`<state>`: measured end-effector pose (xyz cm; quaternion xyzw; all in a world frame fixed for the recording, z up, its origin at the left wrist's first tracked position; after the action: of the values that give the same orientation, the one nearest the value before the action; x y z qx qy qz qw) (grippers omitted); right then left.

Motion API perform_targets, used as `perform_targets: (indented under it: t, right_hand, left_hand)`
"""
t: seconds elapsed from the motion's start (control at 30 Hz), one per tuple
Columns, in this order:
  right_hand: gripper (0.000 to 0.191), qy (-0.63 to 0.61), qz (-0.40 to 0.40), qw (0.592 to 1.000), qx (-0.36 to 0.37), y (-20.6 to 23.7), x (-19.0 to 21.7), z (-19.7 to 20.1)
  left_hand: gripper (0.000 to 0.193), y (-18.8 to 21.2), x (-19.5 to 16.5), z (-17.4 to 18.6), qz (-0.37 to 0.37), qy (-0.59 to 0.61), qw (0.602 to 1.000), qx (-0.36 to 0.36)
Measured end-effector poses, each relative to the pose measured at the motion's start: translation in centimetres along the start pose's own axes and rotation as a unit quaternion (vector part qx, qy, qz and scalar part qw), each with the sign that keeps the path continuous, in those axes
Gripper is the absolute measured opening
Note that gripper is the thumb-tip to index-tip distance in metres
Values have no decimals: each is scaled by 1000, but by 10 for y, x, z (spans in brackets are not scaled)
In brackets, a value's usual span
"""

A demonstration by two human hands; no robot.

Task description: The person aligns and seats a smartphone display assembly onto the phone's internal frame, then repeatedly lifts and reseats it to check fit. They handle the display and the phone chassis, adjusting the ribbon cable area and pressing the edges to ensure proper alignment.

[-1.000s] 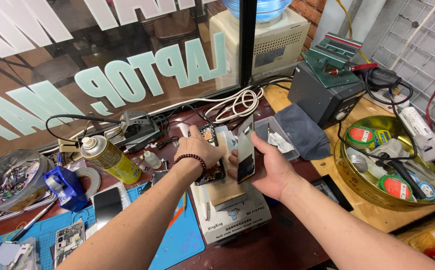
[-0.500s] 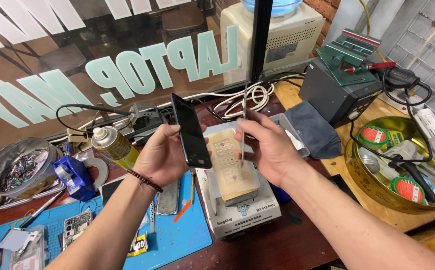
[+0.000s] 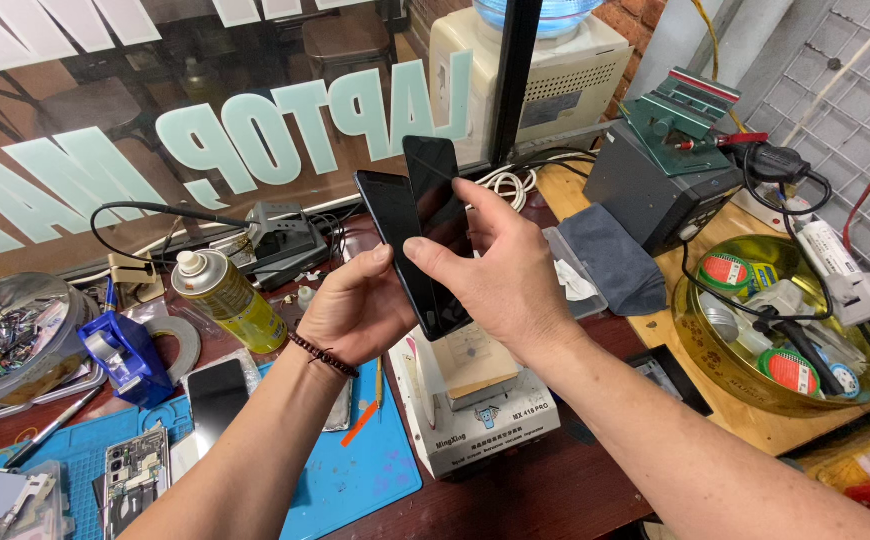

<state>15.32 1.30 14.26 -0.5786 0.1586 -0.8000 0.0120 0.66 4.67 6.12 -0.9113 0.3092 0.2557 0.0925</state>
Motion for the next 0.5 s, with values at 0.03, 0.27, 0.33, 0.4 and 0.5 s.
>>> perform_targets:
  t: [0.03,0.27,0.33,0.4,0.5]
  right_hand:
    - [72,3,10,1000,-5,0,0,0]
    - [75,37,35,998,-23,0,-3,-3]
    - [76,48,32,998,-23,-1,-3,-3]
    - [76,57,32,998,-22,-2,-3,-3]
    - [76,53,32,998,-18,-2,-2,-2]
  left_hand:
    - [69,0,-1,-3,-3,-12,1000,3]
    - [81,0,-4,-18,-9,-56,998,32]
    - [81,1,-5,-19,-11,-72,997,39]
    - [81,2,-6,-18,-8,-77,996,38]
    - [79,-1,-4,-12,2,-79,997,7]
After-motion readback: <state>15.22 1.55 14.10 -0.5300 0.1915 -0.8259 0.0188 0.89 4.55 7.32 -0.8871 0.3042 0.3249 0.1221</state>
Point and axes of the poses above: each hand's wrist, its own y-axis away from the middle knuckle, its own z-axis out of the back of the hand, x = y × z, the point moved 4 cm from there along -y, towards the middle knuckle, and after that the axes turned 9 degrees about -x, right-handed, at the moved point
